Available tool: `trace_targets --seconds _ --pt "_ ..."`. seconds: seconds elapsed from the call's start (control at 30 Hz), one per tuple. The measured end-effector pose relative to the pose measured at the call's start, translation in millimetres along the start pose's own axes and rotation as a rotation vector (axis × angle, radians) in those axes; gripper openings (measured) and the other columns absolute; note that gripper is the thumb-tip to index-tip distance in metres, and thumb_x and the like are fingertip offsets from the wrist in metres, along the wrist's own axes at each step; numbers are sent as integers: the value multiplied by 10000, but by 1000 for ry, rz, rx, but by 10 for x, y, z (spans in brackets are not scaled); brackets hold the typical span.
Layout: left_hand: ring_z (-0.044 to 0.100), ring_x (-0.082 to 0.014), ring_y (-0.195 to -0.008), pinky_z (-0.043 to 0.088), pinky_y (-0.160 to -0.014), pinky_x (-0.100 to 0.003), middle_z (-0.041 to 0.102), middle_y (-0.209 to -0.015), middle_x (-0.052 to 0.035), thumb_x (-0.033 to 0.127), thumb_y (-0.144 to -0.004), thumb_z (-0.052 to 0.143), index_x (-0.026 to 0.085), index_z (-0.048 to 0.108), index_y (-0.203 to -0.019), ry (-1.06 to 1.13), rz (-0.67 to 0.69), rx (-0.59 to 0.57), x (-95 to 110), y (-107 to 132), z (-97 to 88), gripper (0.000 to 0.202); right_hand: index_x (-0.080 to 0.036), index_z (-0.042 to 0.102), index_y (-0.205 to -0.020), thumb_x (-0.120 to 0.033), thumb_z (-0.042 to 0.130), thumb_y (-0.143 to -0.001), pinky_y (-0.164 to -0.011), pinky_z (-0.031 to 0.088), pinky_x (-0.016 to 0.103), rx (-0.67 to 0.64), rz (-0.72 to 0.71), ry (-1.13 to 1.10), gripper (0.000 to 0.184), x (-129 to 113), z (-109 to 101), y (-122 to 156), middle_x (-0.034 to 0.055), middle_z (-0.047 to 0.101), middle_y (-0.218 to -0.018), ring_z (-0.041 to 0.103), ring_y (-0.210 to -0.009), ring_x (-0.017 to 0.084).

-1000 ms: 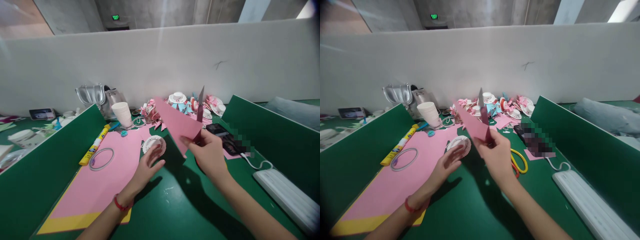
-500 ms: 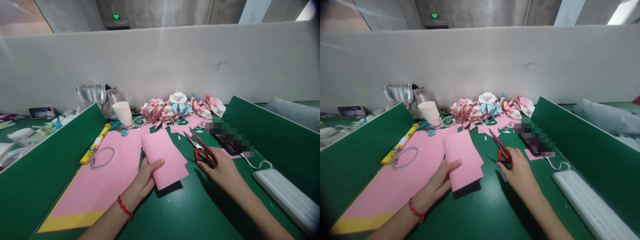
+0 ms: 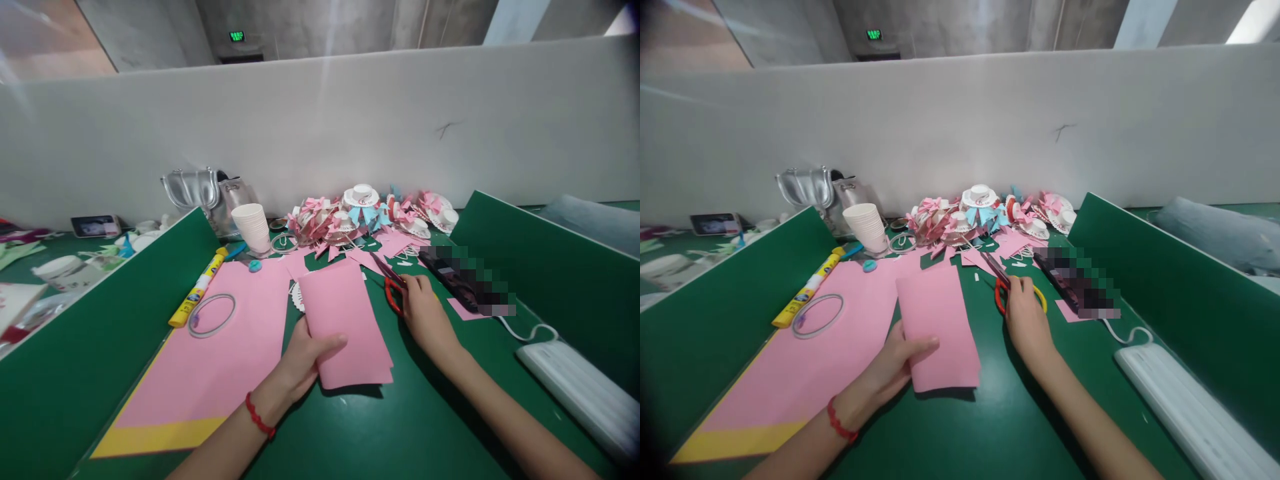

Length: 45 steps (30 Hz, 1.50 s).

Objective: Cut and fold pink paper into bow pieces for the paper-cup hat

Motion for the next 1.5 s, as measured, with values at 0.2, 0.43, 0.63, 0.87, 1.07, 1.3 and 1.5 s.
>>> trace_targets --seconds 0.2,0.43,0.63,0.87,1.07,1.3,1.5 --pt "600 -207 -798 489 -723 -327 649 -917 -94 119 -548 742 109 560 -947 -166 33 32 -4 -14 -62 439 -110 526 -1036 -58 347 -795 -599 431 304 10 -108 -98 305 -191 14 114 135 538 -888 551 -771 230" --pt "596 -193 -775 495 -683 -298 647 -889 -72 206 -573 736 121 566 -900 -316 85 118 33 -9 -121 377 -150 591 -815 -206 397 -824 -705 437 336 104 -165 -460 202 -284 -150 135 100 593 -839 556 -798 216" --pt "602 -228 -798 500 -678 -325 647 -908 -98 233 -588 718 109 555 -927 -388 117 138 74 -3 -119 397 -180 549 -874 -351 480 -785 -516 445 263 -54 45 -1221 204 -256 -121 245 30 593 -701 544 -561 134" --pt "576 -259 -928 487 -740 -343 608 -1022 -112 218 -619 688 148 435 -1105 -419 266 190 258 -43 -139 553 -213 387 -999 -248 635 -645 -427 376 196 -413 146 -1445 434 -517 206 422 -106 468 -516 441 -425 68" --pt "513 -236 -1053 478 -771 -360 396 -1293 -125 250 -822 457 275 244 -1275 -650 586 161 609 -35 -205 501 -216 433 -976 -245 695 -592 -420 353 187 -394 232 -1557 466 -403 166 367 -109 493 -474 446 -407 65" --pt "209 -291 -1265 142 -1004 -544 282 -1375 -106 121 -731 557 265 304 -1270 -1347 982 -273 531 290 351 612 -148 602 -653 -233 749 -545 -442 353 132 -620 413 -1781 201 -474 153 479 -51 562 -517 475 -469 32" --pt "562 -249 -965 433 -855 -385 624 -1017 -72 198 -688 624 211 556 -1026 -960 806 16 611 334 303 345 -156 615 -800 -370 603 -691 -374 363 190 -628 267 -1813 241 -532 -34 484 -27 543 -477 477 -378 77"
Point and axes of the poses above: each hand's wrist, its own y-axis away from the middle knuckle, its own z-axis out of the palm, x = y × z, the point moved 8 cm from there along -y, towards the middle knuckle
